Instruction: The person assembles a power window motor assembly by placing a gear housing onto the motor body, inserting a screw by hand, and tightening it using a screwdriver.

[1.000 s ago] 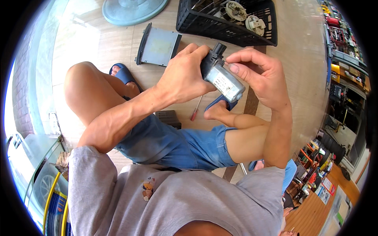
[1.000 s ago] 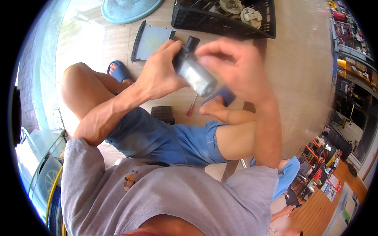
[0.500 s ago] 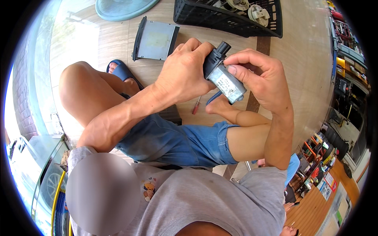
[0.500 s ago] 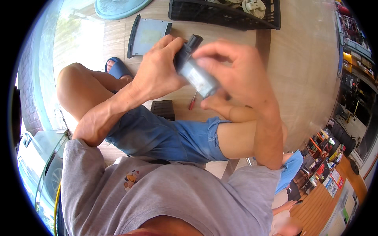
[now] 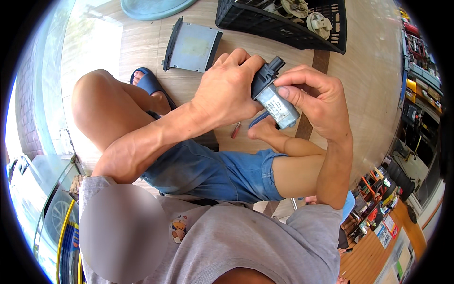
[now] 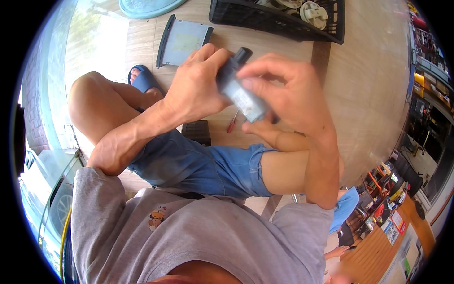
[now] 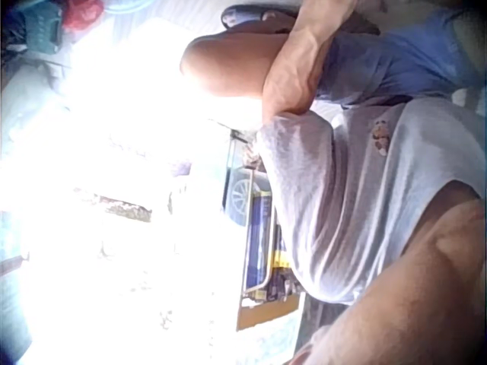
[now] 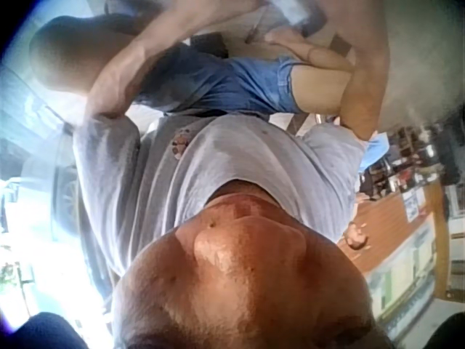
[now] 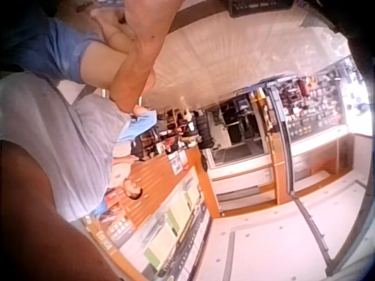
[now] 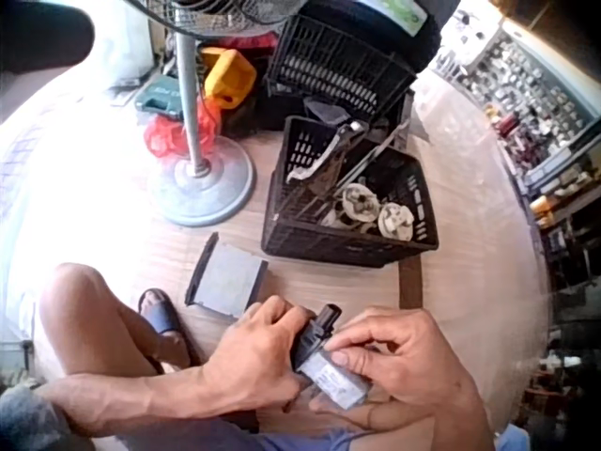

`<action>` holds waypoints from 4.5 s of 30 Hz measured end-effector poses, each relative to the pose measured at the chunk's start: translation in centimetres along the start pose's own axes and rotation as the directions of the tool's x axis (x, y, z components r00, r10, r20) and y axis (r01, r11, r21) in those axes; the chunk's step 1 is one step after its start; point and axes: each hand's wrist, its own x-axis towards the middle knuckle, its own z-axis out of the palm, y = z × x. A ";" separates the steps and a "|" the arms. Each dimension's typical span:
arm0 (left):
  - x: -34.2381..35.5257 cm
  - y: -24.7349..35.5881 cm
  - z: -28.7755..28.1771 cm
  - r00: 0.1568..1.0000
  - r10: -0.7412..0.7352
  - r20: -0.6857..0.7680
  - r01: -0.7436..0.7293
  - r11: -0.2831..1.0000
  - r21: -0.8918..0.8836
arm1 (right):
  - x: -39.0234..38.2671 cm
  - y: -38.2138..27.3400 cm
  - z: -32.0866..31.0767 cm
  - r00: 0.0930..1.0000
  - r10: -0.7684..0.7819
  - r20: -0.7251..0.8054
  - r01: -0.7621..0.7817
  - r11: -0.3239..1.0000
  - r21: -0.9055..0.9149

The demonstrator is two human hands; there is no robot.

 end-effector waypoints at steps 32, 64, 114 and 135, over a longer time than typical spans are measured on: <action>0.1 0.0 0.0 1.000 -0.009 -0.020 0.008 0.999 -0.036 | -0.2 0.1 0.7 0.981 0.107 -0.161 -0.094 0.992 0.085; 0.3 -0.6 0.0 0.986 0.064 -0.154 -0.048 0.993 0.104 | -0.2 0.2 3.2 0.927 -0.116 -0.356 0.054 0.982 -0.179; 0.0 -0.7 0.2 0.984 0.059 -0.165 -0.043 0.994 0.100 | 0.3 1.0 3.3 0.937 -0.108 -0.334 0.078 0.992 -0.100; -0.1 -0.4 -0.6 0.973 0.116 -0.198 -0.094 0.989 0.118 | 0.0 0.2 3.0 0.952 -0.067 -0.299 0.067 0.998 -0.012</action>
